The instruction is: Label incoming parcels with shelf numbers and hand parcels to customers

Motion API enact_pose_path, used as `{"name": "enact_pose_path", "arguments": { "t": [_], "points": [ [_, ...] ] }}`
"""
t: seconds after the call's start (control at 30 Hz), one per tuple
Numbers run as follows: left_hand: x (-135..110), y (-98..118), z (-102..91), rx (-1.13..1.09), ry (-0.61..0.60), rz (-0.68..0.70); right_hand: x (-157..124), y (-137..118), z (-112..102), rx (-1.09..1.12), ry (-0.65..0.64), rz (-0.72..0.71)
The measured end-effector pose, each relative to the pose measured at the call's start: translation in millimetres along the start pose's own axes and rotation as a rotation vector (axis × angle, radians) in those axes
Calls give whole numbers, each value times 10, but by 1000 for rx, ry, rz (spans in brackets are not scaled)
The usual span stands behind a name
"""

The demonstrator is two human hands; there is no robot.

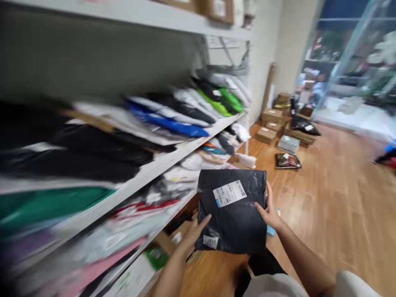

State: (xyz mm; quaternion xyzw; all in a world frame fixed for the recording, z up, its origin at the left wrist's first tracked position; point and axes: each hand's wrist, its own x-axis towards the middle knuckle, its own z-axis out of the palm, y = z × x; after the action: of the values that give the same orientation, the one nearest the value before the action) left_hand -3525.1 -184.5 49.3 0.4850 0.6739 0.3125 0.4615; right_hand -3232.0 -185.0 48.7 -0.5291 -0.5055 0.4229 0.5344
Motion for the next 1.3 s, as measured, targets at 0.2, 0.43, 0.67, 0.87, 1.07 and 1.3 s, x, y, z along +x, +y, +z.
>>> {"name": "enact_pose_path", "arguments": {
  "t": [0.2, 0.43, 0.67, 0.87, 1.07, 1.3],
  "points": [
    [446, 2103, 1375, 402, -180, 548, -756, 244, -1442, 326, 346, 216],
    [178, 3790, 3861, 658, -548, 1123, -1066, 316, -3415, 387, 754, 104],
    [-179, 4933, 6292, 669, -740, 1285, -1023, 164, -5422, 209, 944, 80],
    [-160, 5744, 7974, 697, -873, 1358, -636, 276, -6777, 233, 1047, 33],
    [139, 6549, 9930, 697, -1020, 1427, 92, 688, -8264, 251, 1186, 29],
    [-85, 7474, 12354, 703, -1191, 1598, 525, 1431, -10185, 203, 1512, 227]
  ]
}}
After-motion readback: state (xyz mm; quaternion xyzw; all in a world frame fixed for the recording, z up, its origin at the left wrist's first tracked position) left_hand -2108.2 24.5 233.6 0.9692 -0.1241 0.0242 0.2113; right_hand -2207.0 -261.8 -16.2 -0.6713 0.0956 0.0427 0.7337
